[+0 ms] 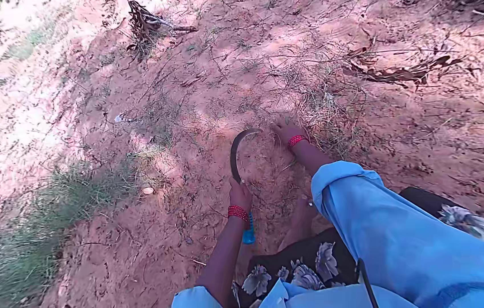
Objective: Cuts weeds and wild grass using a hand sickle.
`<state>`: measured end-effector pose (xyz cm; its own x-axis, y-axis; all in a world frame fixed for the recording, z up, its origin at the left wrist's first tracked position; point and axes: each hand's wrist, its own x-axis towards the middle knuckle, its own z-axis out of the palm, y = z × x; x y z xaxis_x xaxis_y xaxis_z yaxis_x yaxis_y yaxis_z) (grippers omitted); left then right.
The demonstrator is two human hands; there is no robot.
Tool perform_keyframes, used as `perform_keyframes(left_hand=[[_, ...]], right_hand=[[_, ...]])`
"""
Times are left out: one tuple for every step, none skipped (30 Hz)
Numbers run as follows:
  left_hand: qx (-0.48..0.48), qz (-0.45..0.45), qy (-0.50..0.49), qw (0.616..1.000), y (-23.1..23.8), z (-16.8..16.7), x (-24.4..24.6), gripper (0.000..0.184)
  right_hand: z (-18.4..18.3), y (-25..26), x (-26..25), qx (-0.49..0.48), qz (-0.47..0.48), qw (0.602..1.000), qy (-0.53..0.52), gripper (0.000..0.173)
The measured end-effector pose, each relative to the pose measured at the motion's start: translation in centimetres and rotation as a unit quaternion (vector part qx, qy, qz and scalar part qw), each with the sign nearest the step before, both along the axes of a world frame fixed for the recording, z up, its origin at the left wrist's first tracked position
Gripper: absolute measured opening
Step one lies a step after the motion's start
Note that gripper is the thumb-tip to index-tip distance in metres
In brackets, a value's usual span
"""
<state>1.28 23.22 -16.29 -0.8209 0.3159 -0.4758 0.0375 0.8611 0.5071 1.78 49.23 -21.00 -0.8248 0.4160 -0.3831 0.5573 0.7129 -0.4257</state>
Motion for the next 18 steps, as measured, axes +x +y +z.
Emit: perform_keyframes(left_hand=[[0.003,0.0,-0.003,1.0,0.9,-0.3,-0.2,0.051],[0.001,-0.005,-0.009,1.0,1.8,-0.7,-0.5,0.051],[-0.01,-0.014,-0.017,1.0,2.9,-0.9,-0.8,0.052],[-0.029,-0.027,-0.027,0.999,4.1,-1.1,-1.1,0.053],[-0.053,-0.042,-0.042,0.997,5.4,-1.2,-1.3,0.056],[-0.08,-0.057,-0.058,0.993,6.7,-1.3,-1.4,0.057],[-0.1,-0.071,-0.069,0.99,7.7,-1.6,-1.5,0.059],[-0.11,-0.081,-0.077,0.988,8.4,-2.1,-1.5,0.06],[-0.11,-0.085,-0.083,0.987,8.7,-2.4,-1.4,0.061],[-0.102,-0.086,-0.09,0.987,8.6,-2.6,-1.3,0.06],[-0.085,-0.082,-0.099,0.988,8.3,-2.6,-1.1,0.058],[-0.07,-0.076,-0.107,0.989,7.9,-2.4,-0.7,0.057],[-0.059,-0.066,-0.114,0.99,7.2,-2.1,0.0,0.057],[-0.051,-0.055,-0.118,0.99,6.3,-1.8,1.0,0.058],[-0.048,-0.046,-0.118,0.991,5.1,-1.6,1.9,0.059],[-0.05,-0.041,-0.119,0.991,4.0,-1.4,2.6,0.06],[-0.049,-0.042,-0.118,0.991,3.0,-1.2,3.1,0.061],[-0.047,-0.046,-0.116,0.991,2.4,-1.1,3.5,0.062]], right_hand=[[0.0,0.1,0.2,-0.002,-0.01,1.0,-0.005,0.055],[-0.1,0.2,0.4,-0.003,-0.019,1.0,-0.006,0.054],[-0.2,0.3,0.6,-0.004,-0.027,1.0,0.001,0.052],[-0.7,0.4,0.7,0.001,-0.031,0.999,0.013,0.049],[-1.0,0.3,0.6,0.008,-0.036,0.999,0.023,0.047],[-1.2,0.2,0.5,0.012,-0.043,0.999,0.025,0.046],[-1.2,0.0,0.4,0.013,-0.048,0.998,0.022,0.046],[-1.3,-0.1,0.4,0.015,-0.05,0.999,0.014,0.048],[-1.3,0.0,0.2,0.015,-0.047,0.999,0.0,0.051],[-1.3,0.0,0.1,0.017,-0.044,0.999,-0.014,0.054],[-1.2,-0.1,0.0,0.017,-0.042,0.999,-0.023,0.054],[-0.9,-0.2,0.0,0.013,-0.043,0.999,-0.025,0.054],[-0.8,-0.1,0.2,0.008,-0.044,0.999,-0.025,0.053],[-0.6,-0.2,0.6,0.004,-0.047,0.999,-0.024,0.05],[-0.6,-0.5,1.0,0.003,-0.051,0.999,-0.02,0.046],[-0.5,-0.8,1.5,0.002,-0.053,0.998,-0.023,0.044],[-0.5,-1.2,2.1,0.004,-0.059,0.998,-0.029,0.042],[-0.3,-1.7,2.7,0.01,-0.071,0.997,-0.043,0.041]])
